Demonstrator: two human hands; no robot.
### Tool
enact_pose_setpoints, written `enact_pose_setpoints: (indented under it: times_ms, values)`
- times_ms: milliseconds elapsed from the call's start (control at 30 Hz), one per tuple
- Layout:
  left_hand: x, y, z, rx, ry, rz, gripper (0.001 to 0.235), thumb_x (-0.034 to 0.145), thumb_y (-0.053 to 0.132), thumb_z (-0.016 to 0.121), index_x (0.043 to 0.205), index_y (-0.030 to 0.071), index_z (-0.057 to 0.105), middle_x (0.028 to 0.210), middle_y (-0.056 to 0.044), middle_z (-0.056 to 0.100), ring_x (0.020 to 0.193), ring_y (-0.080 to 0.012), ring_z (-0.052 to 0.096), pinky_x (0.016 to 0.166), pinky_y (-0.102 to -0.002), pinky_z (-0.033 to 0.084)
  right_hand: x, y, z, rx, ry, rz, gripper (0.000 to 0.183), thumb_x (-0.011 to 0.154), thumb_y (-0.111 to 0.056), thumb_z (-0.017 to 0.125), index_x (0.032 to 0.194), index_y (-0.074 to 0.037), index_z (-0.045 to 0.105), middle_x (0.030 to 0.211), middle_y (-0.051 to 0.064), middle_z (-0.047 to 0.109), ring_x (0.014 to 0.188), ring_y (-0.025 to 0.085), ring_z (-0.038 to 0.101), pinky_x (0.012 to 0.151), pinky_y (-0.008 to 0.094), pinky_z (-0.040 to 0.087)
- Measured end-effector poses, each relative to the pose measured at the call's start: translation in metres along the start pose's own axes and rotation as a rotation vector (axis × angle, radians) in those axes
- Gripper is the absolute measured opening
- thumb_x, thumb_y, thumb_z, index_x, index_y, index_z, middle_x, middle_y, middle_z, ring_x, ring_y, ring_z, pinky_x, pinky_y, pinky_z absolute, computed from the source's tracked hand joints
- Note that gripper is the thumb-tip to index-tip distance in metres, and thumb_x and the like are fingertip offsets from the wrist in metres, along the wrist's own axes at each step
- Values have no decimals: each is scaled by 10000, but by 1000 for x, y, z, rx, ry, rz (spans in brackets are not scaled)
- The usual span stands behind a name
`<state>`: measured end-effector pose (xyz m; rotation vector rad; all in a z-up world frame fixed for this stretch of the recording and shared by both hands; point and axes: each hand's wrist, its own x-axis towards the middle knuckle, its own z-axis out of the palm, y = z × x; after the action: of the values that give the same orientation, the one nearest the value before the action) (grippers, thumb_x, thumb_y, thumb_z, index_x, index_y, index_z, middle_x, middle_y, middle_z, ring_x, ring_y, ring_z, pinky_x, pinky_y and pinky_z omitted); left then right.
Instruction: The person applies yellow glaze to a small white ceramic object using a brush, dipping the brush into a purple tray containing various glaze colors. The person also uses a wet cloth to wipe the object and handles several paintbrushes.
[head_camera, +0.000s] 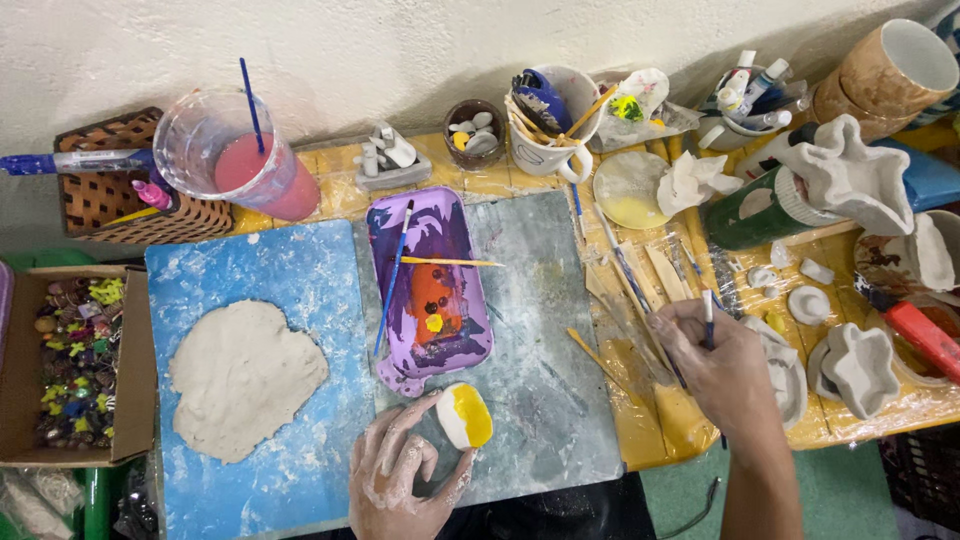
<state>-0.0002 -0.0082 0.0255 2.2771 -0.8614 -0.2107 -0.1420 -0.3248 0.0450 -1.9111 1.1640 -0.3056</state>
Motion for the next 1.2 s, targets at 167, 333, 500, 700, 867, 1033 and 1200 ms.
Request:
enact_pose_setpoints:
  times_ms: [167, 333, 500, 700, 867, 1033, 1200]
  values:
    - [1, 2, -1, 6, 18, 6, 517, 583, 241, 926, 487, 126, 431, 1252, -37, 681, 1125, -294, 612, 930, -484, 455, -2, -4, -10, 166, -78, 66, 167, 935, -150, 702, 989, 5, 734, 693, -93, 628, 616, 2, 493, 518, 200, 381]
    - [-1, -1, 1, 14, -19, -16, 492, 593, 236, 925, 532, 141, 447, 1277, -59, 677, 1133, -307, 607, 934, -500, 446, -2, -16, -11, 114, -48, 182, 148, 976, -167, 635, 1068, -51, 641, 623, -12, 547, 569, 79, 453, 494, 257, 323]
    - [-10, -4, 3, -146, 147, 30, 448, 602, 265, 930, 667, 94, 520, 1240, -119, 692, 1209, -351, 576, 1004, -516, 419, -22, -5, -9, 256, -189, -41, 225, 1111, -253, 453, 1012, -81, 559, 730, -39, 429, 623, 76, 374, 530, 243, 326]
    - [8, 23, -22, -548, 175, 201, 442, 829, 149, 840, 1243, 42, 729, 1205, -108, 723, 1102, -288, 707, 990, -425, 539, -58, -52, 10, 76, -308, -292, 247, 1079, -259, 467, 1025, -78, 627, 804, 41, 549, 709, 159, 526, 652, 303, 453]
    - [56, 56, -70, -713, 63, 268, 399, 884, 139, 833, 1250, 43, 709, 1167, -99, 737, 1086, -246, 708, 948, -351, 564, -70, -109, 38, -135, -387, -584, 193, 977, -263, 573, 1052, -113, 670, 880, 86, 736, 755, 281, 712, 685, 358, 553]
    - [90, 48, -120, -783, 133, 296, 160, 948, 132, 818, 1102, 107, 785, 1073, -40, 763, 996, -167, 745, 872, -296, 605, -65, -172, 56, -514, -304, -529, 256, 928, -342, 690, 1135, -193, 686, 741, 193, 708, 718, 429, 691, 622, 522, 529]
    - [103, 22, -156, -645, 195, 344, 182, 861, 148, 846, 1028, 103, 788, 952, -20, 768, 773, -103, 653, 708, -264, 535, -56, -229, 78, -511, -288, -830, 299, 902, -293, 642, 1156, -136, 655, 792, 200, 711, 718, 420, 692, 620, 521, 545]
